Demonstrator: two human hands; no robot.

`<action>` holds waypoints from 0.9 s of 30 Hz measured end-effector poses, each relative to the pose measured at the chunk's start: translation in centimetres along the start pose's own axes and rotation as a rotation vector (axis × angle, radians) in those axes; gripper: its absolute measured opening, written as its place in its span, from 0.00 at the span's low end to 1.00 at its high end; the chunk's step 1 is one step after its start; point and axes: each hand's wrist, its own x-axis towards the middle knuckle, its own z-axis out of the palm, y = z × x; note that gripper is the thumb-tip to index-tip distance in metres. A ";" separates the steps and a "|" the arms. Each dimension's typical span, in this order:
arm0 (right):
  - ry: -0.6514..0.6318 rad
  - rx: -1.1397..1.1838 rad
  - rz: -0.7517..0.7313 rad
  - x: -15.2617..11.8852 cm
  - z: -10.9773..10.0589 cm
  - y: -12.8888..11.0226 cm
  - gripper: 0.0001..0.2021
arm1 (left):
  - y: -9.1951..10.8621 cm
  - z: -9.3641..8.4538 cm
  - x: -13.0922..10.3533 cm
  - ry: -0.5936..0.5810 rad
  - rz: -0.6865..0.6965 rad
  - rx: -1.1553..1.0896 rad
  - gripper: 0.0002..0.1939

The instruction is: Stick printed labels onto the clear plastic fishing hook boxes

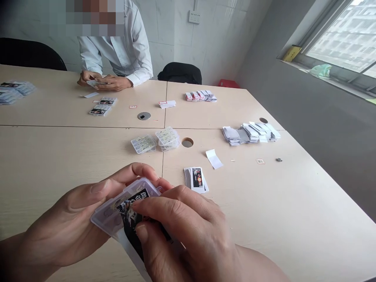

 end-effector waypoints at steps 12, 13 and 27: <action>0.225 0.199 0.162 -1.2 -1.8 -0.3 0.10 | 0.6 0.2 -0.1 -0.018 -0.039 -0.113 0.18; 0.253 0.316 0.192 -1.4 -2.2 0.1 0.09 | 0.7 0.1 -0.2 -0.025 -0.041 -0.100 0.19; 0.169 0.865 0.273 0.4 -3.2 0.8 0.06 | 0.3 -1.1 -0.6 -0.037 -0.049 0.421 0.25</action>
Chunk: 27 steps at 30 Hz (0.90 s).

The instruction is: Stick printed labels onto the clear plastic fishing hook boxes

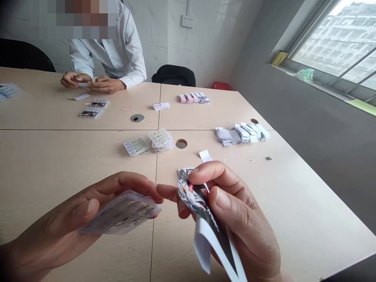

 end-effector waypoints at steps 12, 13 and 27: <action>0.003 0.020 0.025 0.2 0.0 0.1 0.06 | 0.1 0.3 0.0 -0.019 0.064 -0.023 0.22; -0.002 0.032 0.031 0.2 0.0 0.1 0.06 | 0.1 0.2 0.0 -0.024 0.058 -0.022 0.22; -0.005 0.074 -0.004 0.4 0.8 -0.1 0.06 | 0.1 -0.1 0.4 -0.020 0.037 -0.008 0.21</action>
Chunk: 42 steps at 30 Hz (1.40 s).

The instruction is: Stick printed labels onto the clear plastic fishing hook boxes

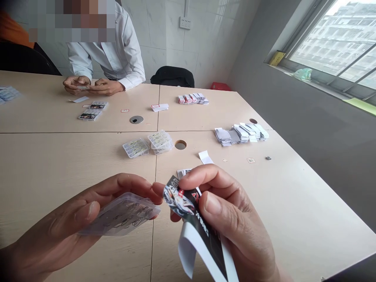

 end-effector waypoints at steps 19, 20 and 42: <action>-0.066 0.048 -0.120 -0.2 -1.4 0.3 0.06 | -0.6 -0.4 -0.4 0.065 -0.030 0.018 0.22; -0.066 0.040 -0.122 -0.2 -1.4 0.3 0.06 | -0.6 -0.4 -0.4 0.068 -0.028 0.015 0.22; -0.141 -0.002 -0.015 0.1 -0.8 -0.3 0.06 | -0.1 0.0 0.1 -0.037 0.001 -0.138 0.21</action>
